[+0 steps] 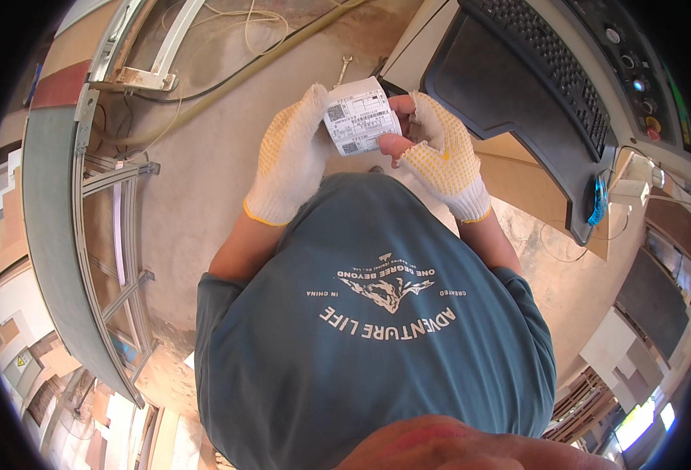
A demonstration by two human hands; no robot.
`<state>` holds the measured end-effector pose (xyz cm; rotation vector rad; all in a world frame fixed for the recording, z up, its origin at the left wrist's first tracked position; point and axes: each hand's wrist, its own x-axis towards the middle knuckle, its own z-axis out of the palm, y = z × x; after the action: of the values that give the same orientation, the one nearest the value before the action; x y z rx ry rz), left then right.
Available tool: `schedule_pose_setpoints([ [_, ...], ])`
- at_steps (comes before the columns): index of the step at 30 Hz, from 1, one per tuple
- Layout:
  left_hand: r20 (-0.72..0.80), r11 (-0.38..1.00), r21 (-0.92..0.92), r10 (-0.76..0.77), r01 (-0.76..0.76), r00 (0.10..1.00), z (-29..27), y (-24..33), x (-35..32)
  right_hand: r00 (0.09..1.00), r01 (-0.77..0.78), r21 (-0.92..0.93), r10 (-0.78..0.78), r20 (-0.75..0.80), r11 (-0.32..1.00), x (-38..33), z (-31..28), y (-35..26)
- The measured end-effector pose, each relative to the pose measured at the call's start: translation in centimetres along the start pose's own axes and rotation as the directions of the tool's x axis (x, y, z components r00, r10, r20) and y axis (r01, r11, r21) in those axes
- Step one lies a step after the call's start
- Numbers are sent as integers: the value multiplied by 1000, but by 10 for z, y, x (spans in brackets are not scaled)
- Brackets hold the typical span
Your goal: The person operates a CNC machine from a control panel, then uses a yellow-handled tool to remove cut white panels from the machine bed and stack them nearby.
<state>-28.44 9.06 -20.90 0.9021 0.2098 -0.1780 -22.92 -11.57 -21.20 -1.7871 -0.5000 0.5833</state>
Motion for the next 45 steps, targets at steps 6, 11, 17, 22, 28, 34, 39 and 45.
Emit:
schedule_pose_setpoints([
  [6, -2, 1000, -14, -18, 18, 1000, -2, -1, -1, 996, 9, 29, -6, -84, 1000, 3, 5, 3],
  [11, -16, 997, -60, -49, 48, 999, -7, -7, 2, 997, 6, 58, -2, -80, 998, 4, 6, 6],
  [17, 10, 996, -77, -34, 35, 999, -13, -9, 3, 995, -1, 8, 2, -99, 1000, 8, 7, -3],
  [22, 49, 938, 340, 54, -67, 997, -9, -8, -4, 971, -202, 158, 219, -98, 967, 2, 4, -11],
  [28, -89, 988, -137, 64, -76, 994, 0, -14, 1, 934, 230, -288, -294, -205, 930, 3, 20, -3],
  [34, -41, 950, -302, -100, 83, 994, 4, -21, 0, 876, 258, -465, -408, -256, 847, 8, 32, 3],
  [39, -160, 966, -211, 119, -152, 980, -3, -13, 3, 858, 243, -520, -432, -279, 819, 1, 24, -3],
  [45, -312, 951, -61, 271, -304, 910, -19, 7, -6, 924, 215, -437, -327, -199, 873, -20, 19, -19],
])
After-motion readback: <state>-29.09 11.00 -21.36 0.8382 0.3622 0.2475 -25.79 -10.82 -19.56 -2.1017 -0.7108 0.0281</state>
